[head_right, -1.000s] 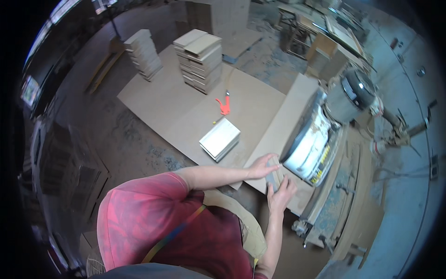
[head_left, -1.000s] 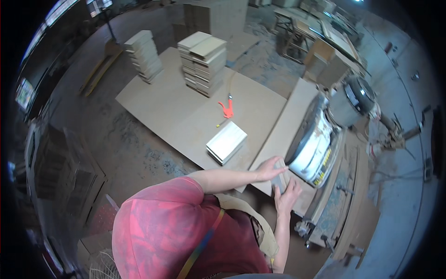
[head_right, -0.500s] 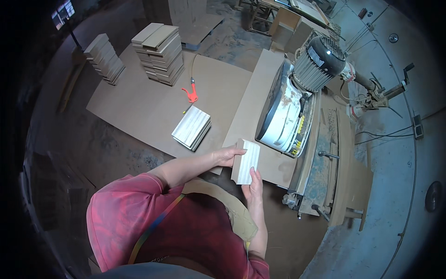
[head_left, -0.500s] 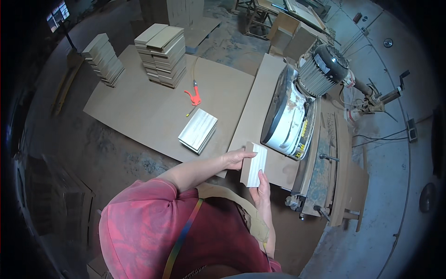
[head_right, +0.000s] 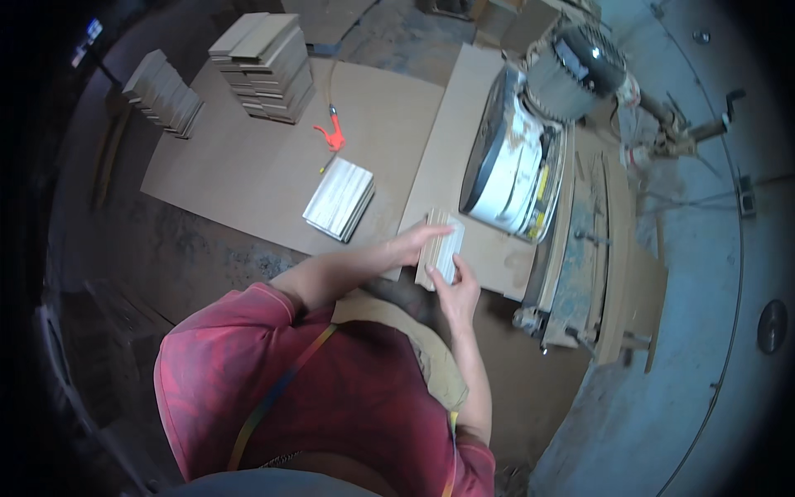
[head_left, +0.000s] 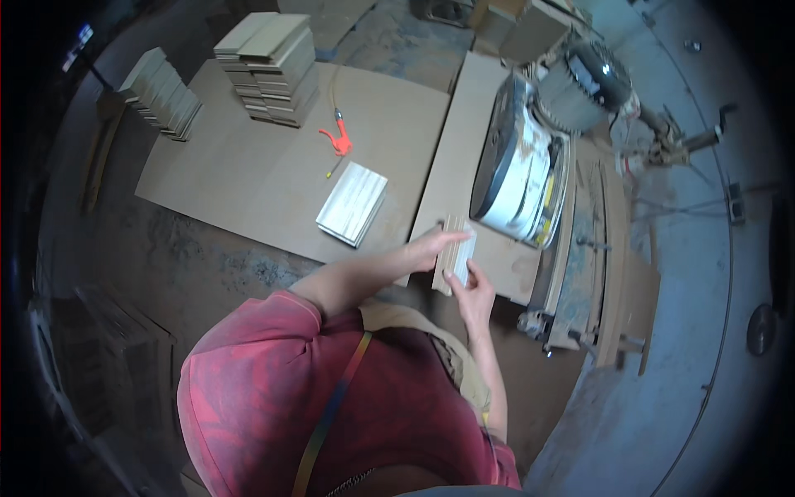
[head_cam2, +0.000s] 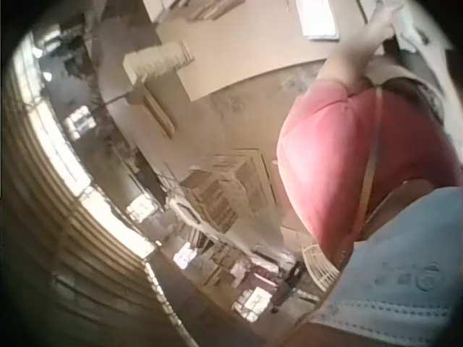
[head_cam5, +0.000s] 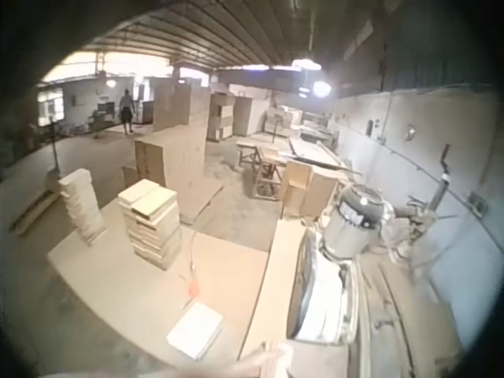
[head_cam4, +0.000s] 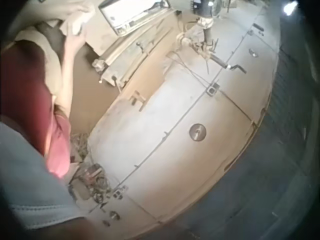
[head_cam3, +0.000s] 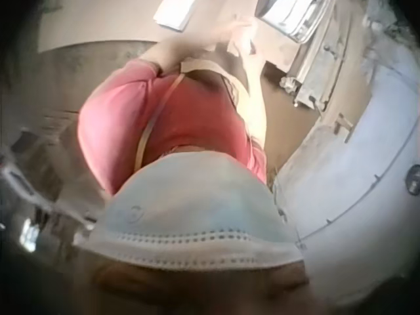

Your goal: Sanding the edges of small wooden blocks using a stationary belt sander.

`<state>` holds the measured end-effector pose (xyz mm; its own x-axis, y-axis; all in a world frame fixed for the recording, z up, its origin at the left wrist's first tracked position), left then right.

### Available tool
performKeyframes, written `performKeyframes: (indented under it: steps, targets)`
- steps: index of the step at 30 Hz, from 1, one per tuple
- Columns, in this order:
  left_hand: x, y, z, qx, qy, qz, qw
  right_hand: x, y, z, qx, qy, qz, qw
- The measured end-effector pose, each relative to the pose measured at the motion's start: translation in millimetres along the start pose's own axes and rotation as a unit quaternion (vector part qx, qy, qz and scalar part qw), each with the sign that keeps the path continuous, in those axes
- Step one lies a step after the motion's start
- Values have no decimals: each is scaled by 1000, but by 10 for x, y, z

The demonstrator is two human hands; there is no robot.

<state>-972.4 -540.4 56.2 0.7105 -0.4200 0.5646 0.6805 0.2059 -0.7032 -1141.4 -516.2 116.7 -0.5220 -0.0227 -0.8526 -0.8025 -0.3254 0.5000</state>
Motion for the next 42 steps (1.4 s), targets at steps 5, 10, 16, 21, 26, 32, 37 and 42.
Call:
performKeyframes:
  steps: [5, 10, 16, 21, 26, 32, 37, 42]
  targets:
    - [-97, 87, -15, 18, 120, 20, 992, 15, 31, 91, 42, -23, -42, 998]
    - [-31, 94, -83, 18, 80, 20, 996, 127, 215, 236, 50, -14, -108, 993]
    - [-75, 248, -170, 15, 119, 108, 987, 354, 841, 222, 220, 101, 244, 939]
    - [-151, 252, 41, 13, 151, 104, 983, 917, 875, -115, 301, 128, 446, 833]
    - [-65, 183, 199, 75, 140, 60, 985, 1078, 832, -793, 323, 154, 427, 830]
    - [27, 71, 4, 74, 84, 3, 994, 368, 601, -689, 240, 189, 212, 928]
    - [-24, -14, -140, 40, 60, 4, 997, 189, 188, -2, 90, 150, 111, 978]
    - [40, 3, -54, 32, 94, 47, 994, 648, 600, 80, 144, 105, 196, 964]
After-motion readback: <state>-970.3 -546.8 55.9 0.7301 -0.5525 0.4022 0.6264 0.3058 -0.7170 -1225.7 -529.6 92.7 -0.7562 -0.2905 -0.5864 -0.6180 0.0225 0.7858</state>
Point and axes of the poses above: each hand's wrist, its own z-axis away from the middle knuckle, its own y-axis out of the back of the hand, x = y × z, the point moved 6 cm from there along -z, towards the middle knuckle, and after that the axes turned 5 degrees about y, right-handed, at the moved point
